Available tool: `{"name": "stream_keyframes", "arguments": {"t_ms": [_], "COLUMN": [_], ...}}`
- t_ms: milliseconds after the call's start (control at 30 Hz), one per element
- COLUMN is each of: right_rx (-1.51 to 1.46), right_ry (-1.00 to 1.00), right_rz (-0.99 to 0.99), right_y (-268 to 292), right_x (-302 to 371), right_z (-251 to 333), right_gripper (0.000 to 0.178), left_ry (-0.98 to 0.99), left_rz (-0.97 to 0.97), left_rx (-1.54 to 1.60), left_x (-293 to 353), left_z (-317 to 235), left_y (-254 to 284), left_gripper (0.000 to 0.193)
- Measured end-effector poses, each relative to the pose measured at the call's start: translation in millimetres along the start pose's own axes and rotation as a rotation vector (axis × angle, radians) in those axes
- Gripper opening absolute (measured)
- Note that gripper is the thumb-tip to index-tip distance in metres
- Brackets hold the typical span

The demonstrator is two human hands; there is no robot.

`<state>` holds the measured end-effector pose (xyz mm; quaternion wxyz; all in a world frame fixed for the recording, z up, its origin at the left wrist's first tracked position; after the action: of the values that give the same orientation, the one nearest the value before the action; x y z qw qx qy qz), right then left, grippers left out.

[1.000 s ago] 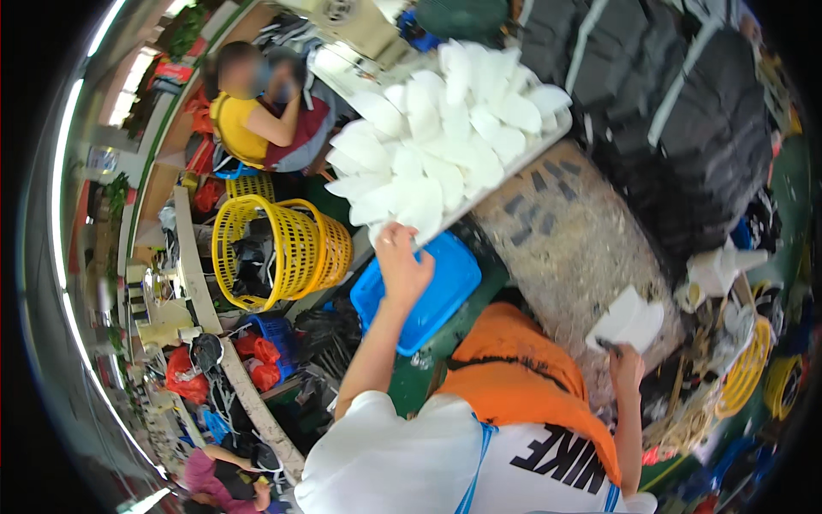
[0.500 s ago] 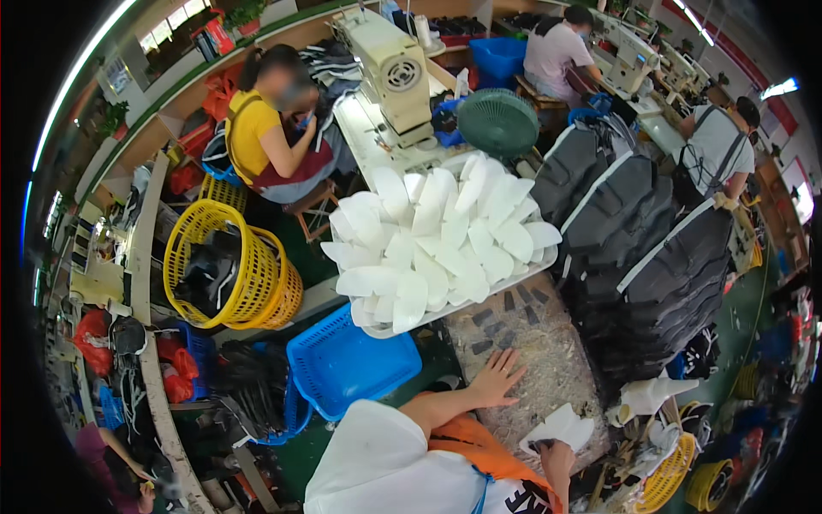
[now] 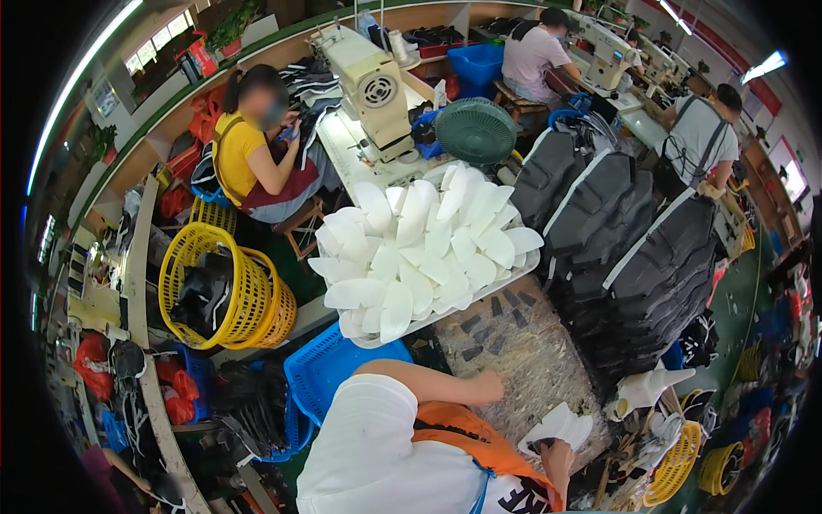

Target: Applying adhesive to various white shoe components using a brush and a small glue container.

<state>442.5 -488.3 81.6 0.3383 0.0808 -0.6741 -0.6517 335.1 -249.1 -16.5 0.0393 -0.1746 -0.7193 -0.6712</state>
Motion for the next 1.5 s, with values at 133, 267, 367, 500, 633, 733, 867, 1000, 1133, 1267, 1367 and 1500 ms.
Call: {"name": "stream_keyframes", "arguments": {"t_ms": [133,267,367,500,633,733,867,1000,1133,1267,1367,1500], "right_rx": [-0.025,-0.056,-0.093,-0.073,-0.127,-0.235,-0.587,-0.491,-0.51,-0.265,-0.318,-0.549], "right_ry": [-0.005,0.005,0.012,-0.004,0.016,0.04,0.127,-0.206,0.052,0.407,0.51,0.215], "right_rz": [0.002,0.019,0.03,0.017,0.018,0.008,-0.106,-0.197,-0.455,-0.418,-0.18,-0.125], "right_y": [-3.6,-7.4,-8.4,-7.4,-7.2,-9.3,-16.2,-36.4,-41.5,-43.3,-49.6,-46.8], "right_x": [-3.1,-9.5,-14.1,-14.8,-14.2,-21.9,-48.7,-74.0,-76.2,-34.0,18.0,14.8], "right_z": [-4.4,-10.8,-14.9,-17.9,-24.1,-33.6,-55.4,-83.7,-79.3,-63.7,-62.3,-94.7], "right_gripper": [0.025,0.028,0.03,0.03,0.034,0.036,0.041,0.028,0.021,0.03,0.03,0.02], "left_ry": [-0.079,-0.073,-0.21,0.002,0.274,0.306,0.311,0.11,-0.007,0.072,0.033,0.066], "left_rz": [0.168,0.158,-0.069,0.304,0.222,-0.213,-0.43,-0.326,-0.418,-0.542,-0.477,-0.353], "left_rx": [-0.126,-0.262,0.091,0.325,0.721,0.492,0.185,-0.117,-0.015,0.047,0.269,0.295], "left_x": [-29.3,-73.0,-103.2,-108.5,-81.3,-54.6,-22.9,11.4,31.8,-21.1,-89.9,-143.3], "left_z": [-26.8,-19.2,3.4,28.6,30.1,14.5,-22.2,-44.3,-47.2,-53.7,-71.3,-93.9], "left_y": [-18.1,-48.2,-34.8,-13.2,-8.5,-8.5,-1.5,17.5,54.1,69.3,67.4,70.6], "left_gripper": [0.021,0.007,0.003,0.025,0.023,0.035,0.018,0.034,0.061,0.065,0.064,0.061]}}
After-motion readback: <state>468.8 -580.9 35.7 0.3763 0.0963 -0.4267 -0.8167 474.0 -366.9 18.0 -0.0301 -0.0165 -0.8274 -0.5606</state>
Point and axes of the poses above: each hand's wrist, its own x-axis away from the middle knuckle, its own y-axis out of the back of the hand, z = x × y, the point moved 2 cm from there along -x, towards the middle knuckle, and after that the axes turned 6 degrees about -z, right-handed, at the moved point
